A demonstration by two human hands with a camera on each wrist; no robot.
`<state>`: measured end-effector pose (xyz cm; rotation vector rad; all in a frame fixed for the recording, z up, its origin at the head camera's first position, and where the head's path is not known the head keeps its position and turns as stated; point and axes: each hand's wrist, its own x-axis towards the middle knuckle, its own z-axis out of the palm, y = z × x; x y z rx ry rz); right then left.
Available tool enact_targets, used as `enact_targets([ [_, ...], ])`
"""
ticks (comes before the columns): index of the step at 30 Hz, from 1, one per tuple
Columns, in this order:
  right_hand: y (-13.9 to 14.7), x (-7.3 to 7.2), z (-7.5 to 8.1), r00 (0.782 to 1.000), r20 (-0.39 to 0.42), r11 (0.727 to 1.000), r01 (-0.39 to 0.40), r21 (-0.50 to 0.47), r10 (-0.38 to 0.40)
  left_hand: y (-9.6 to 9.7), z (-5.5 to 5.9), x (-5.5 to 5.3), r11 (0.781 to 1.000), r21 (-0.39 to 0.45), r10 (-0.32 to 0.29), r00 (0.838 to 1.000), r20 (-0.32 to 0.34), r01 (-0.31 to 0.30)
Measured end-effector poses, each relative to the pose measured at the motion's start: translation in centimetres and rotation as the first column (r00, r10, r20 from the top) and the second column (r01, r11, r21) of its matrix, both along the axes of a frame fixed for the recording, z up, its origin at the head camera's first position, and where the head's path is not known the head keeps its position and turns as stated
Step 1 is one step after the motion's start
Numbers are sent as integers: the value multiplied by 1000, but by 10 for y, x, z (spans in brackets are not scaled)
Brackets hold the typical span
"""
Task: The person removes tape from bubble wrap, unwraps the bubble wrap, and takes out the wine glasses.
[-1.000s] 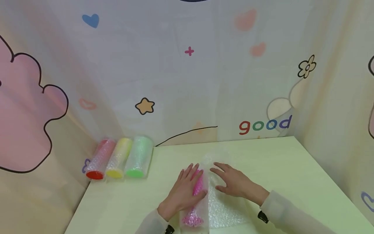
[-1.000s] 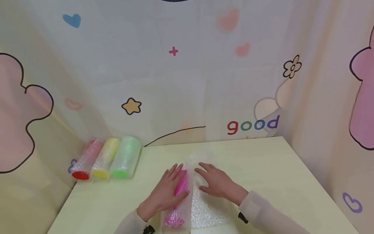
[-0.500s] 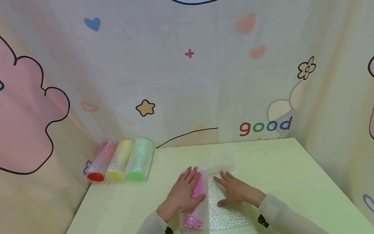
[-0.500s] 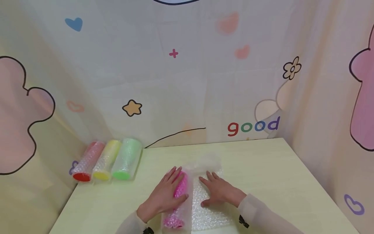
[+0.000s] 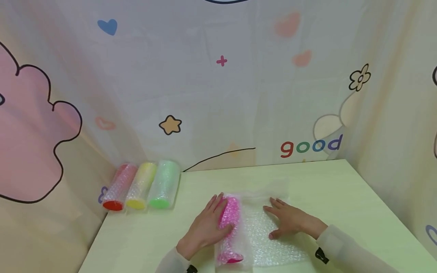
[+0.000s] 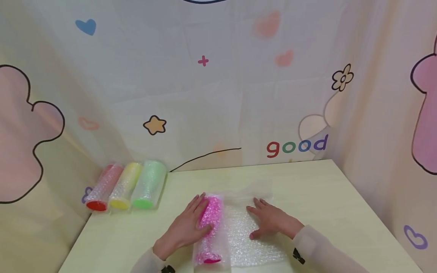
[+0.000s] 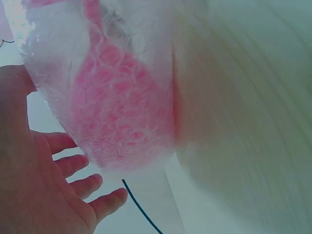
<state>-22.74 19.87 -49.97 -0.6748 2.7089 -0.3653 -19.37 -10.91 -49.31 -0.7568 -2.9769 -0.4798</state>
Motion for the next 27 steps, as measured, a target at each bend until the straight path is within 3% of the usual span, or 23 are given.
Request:
enact_targets([
  [7, -13, 3, 4, 989, -129, 998, -69, -2, 68, 6, 12, -1, 1000, -4, -22, 997, -76, 22],
  [12, -21, 4, 4, 995, -66, 997, -74, 10, 75, 29, 21, -7, 995, -45, -97, 991, -94, 93],
  [14, -22, 4, 1, 997, -36, 997, -72, 18, 73, 36, 20, -9, 991, -86, -111, 991, -76, 105],
  [19, -21, 3, -4, 997, -27, 997, -70, 30, 70, 37, 12, -10, 986, -159, -65, 997, -49, 57],
  [27, -14, 1, -2, 998, -31, 998, -60, 21, 61, 19, 6, -13, 994, -102, -40, 998, -52, 35],
])
